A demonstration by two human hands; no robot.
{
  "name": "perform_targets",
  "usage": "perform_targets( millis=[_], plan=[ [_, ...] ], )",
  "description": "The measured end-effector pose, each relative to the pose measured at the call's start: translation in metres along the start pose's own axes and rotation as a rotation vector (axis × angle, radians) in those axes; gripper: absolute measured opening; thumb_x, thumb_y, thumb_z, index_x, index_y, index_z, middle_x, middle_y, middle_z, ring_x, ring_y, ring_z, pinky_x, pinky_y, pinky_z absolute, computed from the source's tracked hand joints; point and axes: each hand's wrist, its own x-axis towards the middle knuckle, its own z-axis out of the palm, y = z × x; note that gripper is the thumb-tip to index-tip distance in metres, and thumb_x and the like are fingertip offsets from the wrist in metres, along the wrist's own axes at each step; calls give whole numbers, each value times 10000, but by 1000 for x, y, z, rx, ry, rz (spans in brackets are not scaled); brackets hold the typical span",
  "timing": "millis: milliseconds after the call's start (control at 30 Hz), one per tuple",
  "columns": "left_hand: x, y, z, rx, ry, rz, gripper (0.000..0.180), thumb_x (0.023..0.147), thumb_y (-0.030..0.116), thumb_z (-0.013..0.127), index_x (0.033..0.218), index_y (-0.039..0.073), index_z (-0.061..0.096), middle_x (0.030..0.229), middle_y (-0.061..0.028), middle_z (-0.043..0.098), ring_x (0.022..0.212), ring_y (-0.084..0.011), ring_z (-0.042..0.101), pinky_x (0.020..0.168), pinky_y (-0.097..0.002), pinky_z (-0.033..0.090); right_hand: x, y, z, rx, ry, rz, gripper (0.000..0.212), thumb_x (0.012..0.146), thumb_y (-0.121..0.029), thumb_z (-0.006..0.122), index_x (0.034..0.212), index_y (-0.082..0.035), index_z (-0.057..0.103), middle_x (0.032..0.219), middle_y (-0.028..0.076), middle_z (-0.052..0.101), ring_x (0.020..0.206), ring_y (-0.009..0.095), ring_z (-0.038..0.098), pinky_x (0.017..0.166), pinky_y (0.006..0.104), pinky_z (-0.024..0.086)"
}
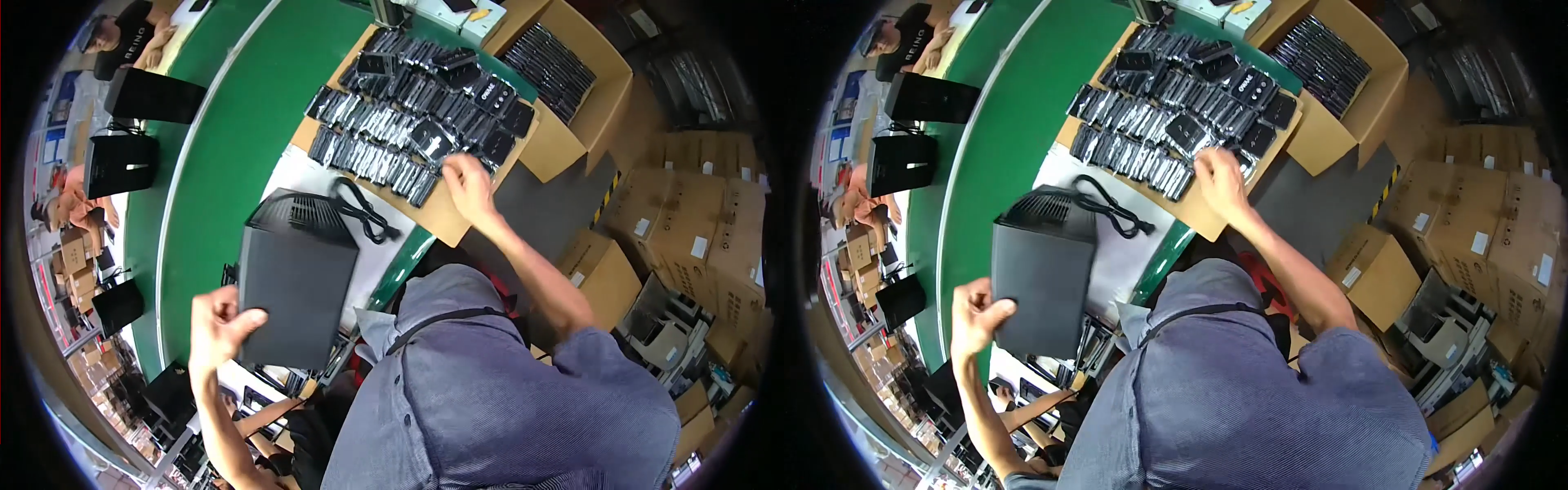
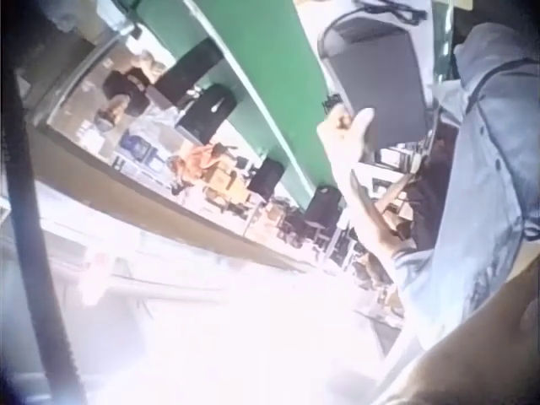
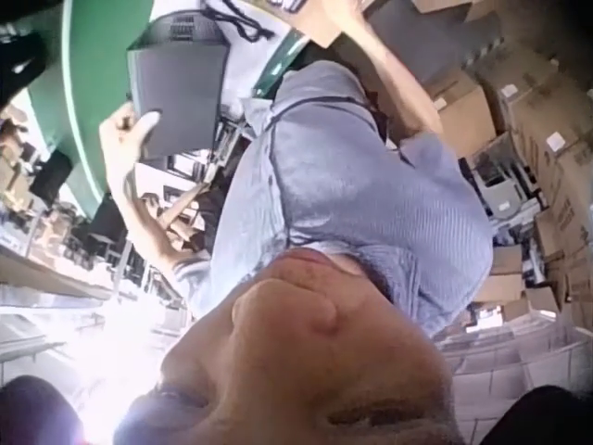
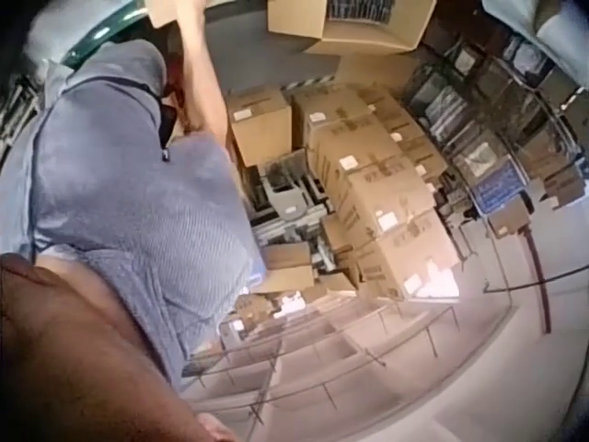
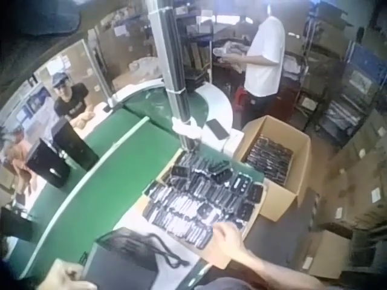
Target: Assemble electronic device housings by attaching components and applying labels on a production line.
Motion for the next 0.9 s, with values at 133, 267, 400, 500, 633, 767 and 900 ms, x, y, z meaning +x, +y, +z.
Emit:
perform_targets(
  millis=[133, 267, 400, 500, 633, 767, 900],
  plan=[
    [20, -56, -32, -196, -77, -7, 471, 802, 445, 834, 879, 11, 666, 684, 71, 550, 609, -24, 453, 544, -214, 321, 68, 10, 8, -429, 22, -158, 186, 868, -112, 679, 1006, 9, 652, 920, 150, 607, 896, 351, 585, 844, 445, 489],
    [25, -78, -34, -334, 62, 39, 578, 801, 517, 817, 991, -13, 685, 856, 23, 639, 800, -77, 568, 770, -234, 441, 91, 22, 14, -489, -110, -211, 143, 860, -110, 676, 933, 8, 644, 911, 165, 616, 921, 374, 591, 865, 457, 487],
    [23, -83, -33, -296, 76, 100, 517, 841, 446, 807, 1045, -12, 680, 907, -2, 662, 829, -86, 587, 804, -238, 454, 98, 22, 8, -370, -82, -131, 90, 865, -84, 645, 845, -3, 610, 886, 200, 644, 895, 397, 615, 842, 481, 496],
    [13, -62, -11, -224, 398, 106, 398, 859, 234, 812, 1126, -11, 646, 903, -6, 624, 758, -89, 519, 733, -251, 449, 88, 10, -2, -312, -100, -58, 73, 870, -73, 639, 857, -7, 612, 853, 187, 652, 865, 393, 623, 790, 483, 510],
    [-4, -15, 19, 353, 823, 215, 343, 852, 58, 754, 1175, 32, 638, 1089, -108, 647, 929, -209, 607, 718, -317, 465, 92, 20, 6, -519, -88, -125, 143, 849, -137, 678, 860, -5, 625, 922, 187, 629, 916, 387, 601, 821, 476, 496],
    [-24, 38, 57, 507, 1035, 469, 220, 878, 6, 687, 1097, 2, 662, 1072, -151, 651, 941, -284, 616, 788, -351, 493, 101, 16, 15, -596, -129, -300, 65, 797, -80, 641, 814, -21, 620, 889, 156, 590, 934, 350, 581, 821, 453, 471],
    [-22, 61, 112, 269, 913, 753, 141, 864, -4, 654, 1005, -11, 667, 1066, -176, 663, 945, -301, 630, 811, -391, 519, 89, -27, -18, -428, -17, -297, 90, 887, -82, 623, 839, -12, 593, 843, 169, 554, 810, 376, 584, 731, 474, 468]
  ],
)
